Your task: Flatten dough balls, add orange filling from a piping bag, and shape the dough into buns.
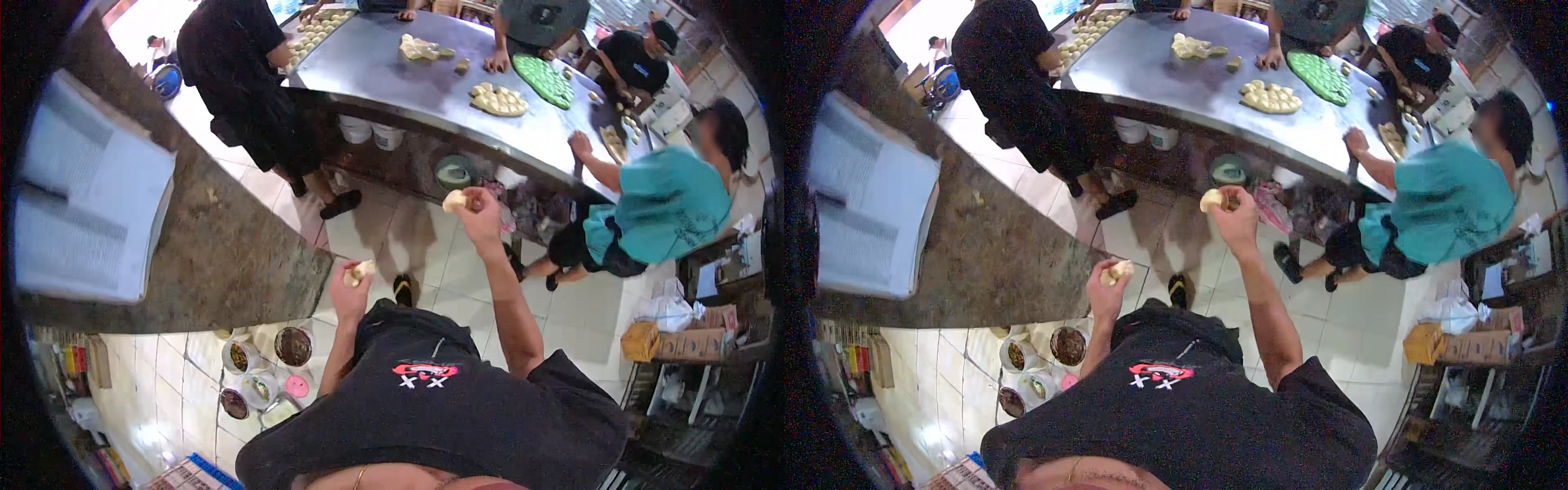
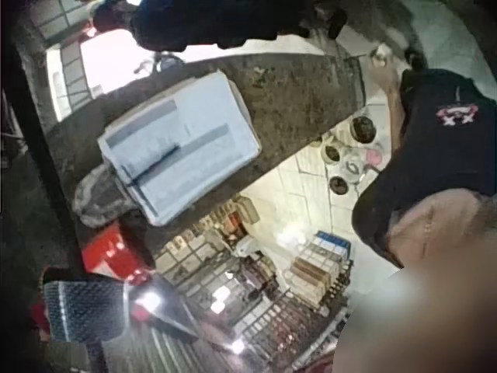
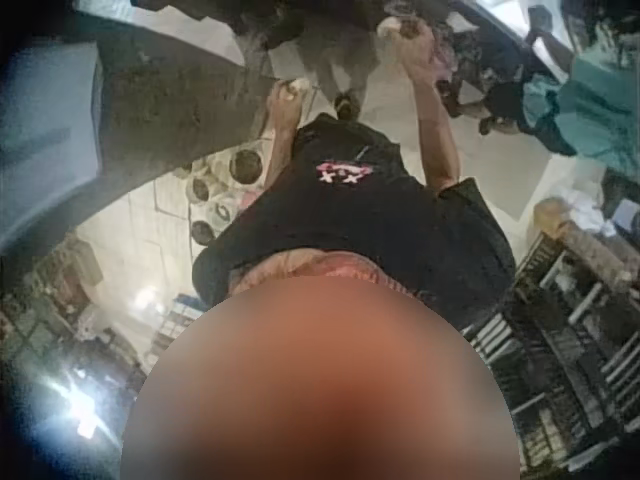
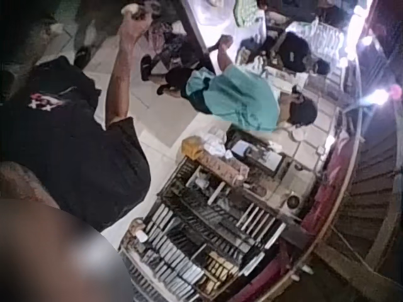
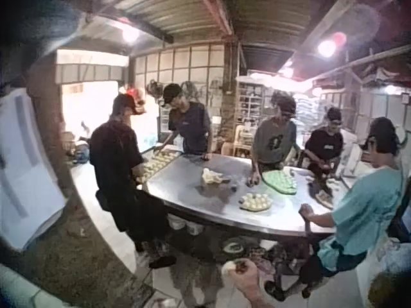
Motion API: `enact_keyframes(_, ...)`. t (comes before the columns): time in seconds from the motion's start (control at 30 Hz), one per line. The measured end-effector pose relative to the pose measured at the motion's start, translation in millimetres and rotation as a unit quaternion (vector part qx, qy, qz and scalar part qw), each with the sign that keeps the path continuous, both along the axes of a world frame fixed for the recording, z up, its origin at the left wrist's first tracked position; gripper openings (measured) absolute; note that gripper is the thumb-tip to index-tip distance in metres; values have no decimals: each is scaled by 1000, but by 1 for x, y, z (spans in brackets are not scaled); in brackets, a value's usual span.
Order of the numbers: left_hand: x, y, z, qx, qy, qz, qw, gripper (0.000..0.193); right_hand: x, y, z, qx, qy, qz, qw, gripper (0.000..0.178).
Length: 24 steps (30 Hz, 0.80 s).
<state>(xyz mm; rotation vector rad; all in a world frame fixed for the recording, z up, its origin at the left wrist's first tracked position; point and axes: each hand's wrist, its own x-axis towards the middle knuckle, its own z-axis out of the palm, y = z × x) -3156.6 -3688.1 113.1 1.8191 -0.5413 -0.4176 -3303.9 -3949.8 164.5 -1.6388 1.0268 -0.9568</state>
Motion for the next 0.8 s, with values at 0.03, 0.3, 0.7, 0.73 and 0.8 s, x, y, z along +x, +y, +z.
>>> enact_keyframes(0.03,13,-41,8,-20,26,-19,999,30,16,-36,8,-6,-6,3,1000,34)
enact_keyframes(0.3,46,-224,98,-94,-211,-84,969,26,112,-258,72,-183,-132,-121,967,33)
enact_keyframes(0.7,26,-416,68,-131,-152,-48,979,33,87,-305,9,306,-22,424,852,41)
enact_keyframes(0.73,34,-436,65,-131,-148,-45,979,33,85,-336,-17,154,55,376,912,35)
enact_keyframes(0.8,58,-459,49,-27,-181,-69,981,36,92,-369,-10,103,25,255,961,32)
